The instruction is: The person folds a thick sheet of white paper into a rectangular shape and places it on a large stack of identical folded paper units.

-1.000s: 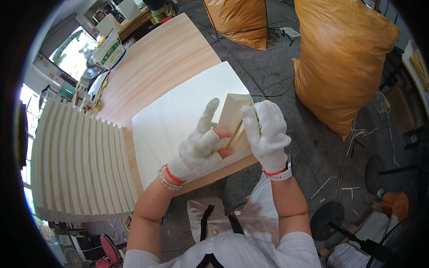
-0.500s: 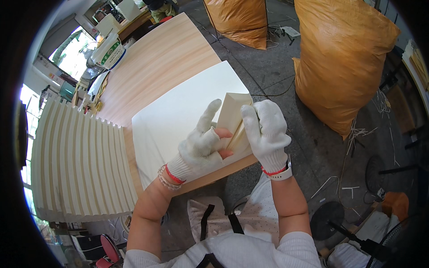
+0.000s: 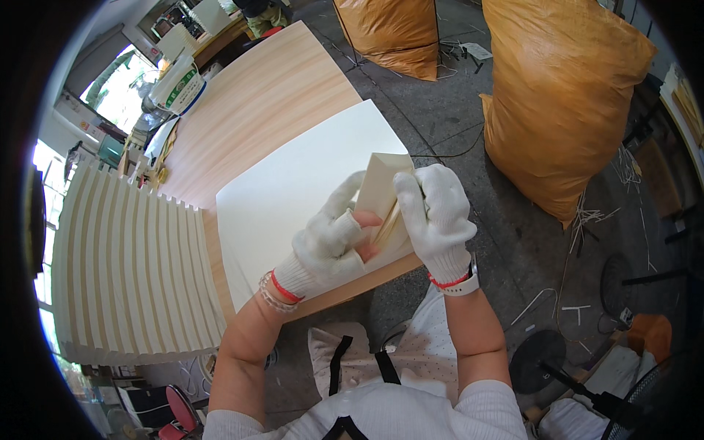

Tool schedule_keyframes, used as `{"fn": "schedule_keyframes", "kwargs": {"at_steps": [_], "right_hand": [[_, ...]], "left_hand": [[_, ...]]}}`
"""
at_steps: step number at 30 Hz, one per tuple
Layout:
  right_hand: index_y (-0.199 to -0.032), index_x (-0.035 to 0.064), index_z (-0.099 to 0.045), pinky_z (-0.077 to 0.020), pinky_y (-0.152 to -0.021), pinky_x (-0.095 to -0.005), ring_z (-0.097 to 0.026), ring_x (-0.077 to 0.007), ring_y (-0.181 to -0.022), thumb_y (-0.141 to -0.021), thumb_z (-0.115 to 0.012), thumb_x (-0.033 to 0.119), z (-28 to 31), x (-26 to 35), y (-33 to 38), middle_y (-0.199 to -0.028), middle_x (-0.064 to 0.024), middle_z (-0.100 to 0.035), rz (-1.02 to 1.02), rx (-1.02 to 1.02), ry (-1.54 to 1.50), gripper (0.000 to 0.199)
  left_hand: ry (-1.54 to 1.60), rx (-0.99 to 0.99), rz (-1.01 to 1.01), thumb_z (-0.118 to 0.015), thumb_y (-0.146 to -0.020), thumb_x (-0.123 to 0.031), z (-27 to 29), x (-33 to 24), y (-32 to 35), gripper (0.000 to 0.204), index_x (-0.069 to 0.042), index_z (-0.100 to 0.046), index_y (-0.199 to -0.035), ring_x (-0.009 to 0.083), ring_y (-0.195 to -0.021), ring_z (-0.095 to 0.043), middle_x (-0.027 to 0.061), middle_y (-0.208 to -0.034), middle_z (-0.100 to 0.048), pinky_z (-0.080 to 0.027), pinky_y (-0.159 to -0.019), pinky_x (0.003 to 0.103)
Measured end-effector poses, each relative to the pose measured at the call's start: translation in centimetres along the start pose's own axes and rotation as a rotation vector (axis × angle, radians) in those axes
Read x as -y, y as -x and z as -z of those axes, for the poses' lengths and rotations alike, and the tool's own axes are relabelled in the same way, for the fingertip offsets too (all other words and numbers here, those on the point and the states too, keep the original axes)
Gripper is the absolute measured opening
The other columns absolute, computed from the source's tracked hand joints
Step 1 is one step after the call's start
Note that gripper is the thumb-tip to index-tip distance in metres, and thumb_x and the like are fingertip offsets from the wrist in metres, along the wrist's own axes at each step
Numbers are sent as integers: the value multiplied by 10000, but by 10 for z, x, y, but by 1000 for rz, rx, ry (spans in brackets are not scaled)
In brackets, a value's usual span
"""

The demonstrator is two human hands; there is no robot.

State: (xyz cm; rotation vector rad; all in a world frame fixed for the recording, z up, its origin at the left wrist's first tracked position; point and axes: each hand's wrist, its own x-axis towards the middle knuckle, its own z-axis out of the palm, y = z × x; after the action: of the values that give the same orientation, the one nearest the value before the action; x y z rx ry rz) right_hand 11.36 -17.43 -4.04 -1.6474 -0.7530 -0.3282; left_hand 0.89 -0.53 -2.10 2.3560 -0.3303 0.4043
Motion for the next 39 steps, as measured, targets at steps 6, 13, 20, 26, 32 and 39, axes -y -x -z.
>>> {"fn": "schedule_keyframes", "kwargs": {"at_steps": [6, 13, 20, 26, 32, 39], "right_hand": [[-861, 8, -597, -452, -677, -414, -567, -275, -720, -985, -651, 100, -1, -4, 2, -779, -112, -571, -6, -6, 7, 164], [-856, 11, -586, -444, -664, -407, -538, -257, -707, -985, -661, 109, -2, -6, 2, -765, -97, -549, 22, -9, -9, 179], [-873, 8, -601, -459, -667, -402, -571, -256, -714, -991, -646, 92, -2, -7, 2, -787, -102, -587, -3, -23, -12, 152], [-872, 9, -600, -455, -664, -393, -567, -238, -714, -978, -656, 82, 1, -8, 3, -785, -94, -583, -5, -5, -61, 140], [-888, 10, -609, -461, -663, -386, -571, -235, -711, -974, -663, 85, -2, -7, 2, -787, -94, -590, 19, -21, -53, 126], [-890, 5, -609, -468, -667, -384, -582, -233, -716, -982, -657, 87, -1, -11, 4, -795, -99, -598, 6, -28, -35, 132]], "left_hand": [[25, -43, 81, -797, -735, 3, -2, -4, 4, 347, -73, -698, -1058, 416, -1097, -702, 357, -1576, -337, -596, -874, 400], [-154, 22, -107, -734, -720, -7, -1, 6, 1, 434, -75, -708, -1147, 419, -1145, -674, 323, -1498, -463, -591, -869, 419], [19, -49, 59, -836, -709, -17, -3, -3, 3, 305, -37, -647, -947, 435, -1066, -709, 350, -1552, -376, -609, -840, 404], [-23, -61, 35, -761, -731, 26, -3, -3, 3, 356, -66, -688, -1067, 418, -1059, -711, 339, -1563, -369, -606, -849, 388], [-112, -24, -91, -766, -732, 22, -5, 12, 2, 327, -74, -700, -1038, 388, -1002, -728, 330, -1569, -367, -609, -819, 384], [8, -42, 47, -861, -708, -29, -3, -2, 3, 352, -66, -669, -1000, 377, -1042, -727, 329, -1614, -291, -614, -823, 387]]}}
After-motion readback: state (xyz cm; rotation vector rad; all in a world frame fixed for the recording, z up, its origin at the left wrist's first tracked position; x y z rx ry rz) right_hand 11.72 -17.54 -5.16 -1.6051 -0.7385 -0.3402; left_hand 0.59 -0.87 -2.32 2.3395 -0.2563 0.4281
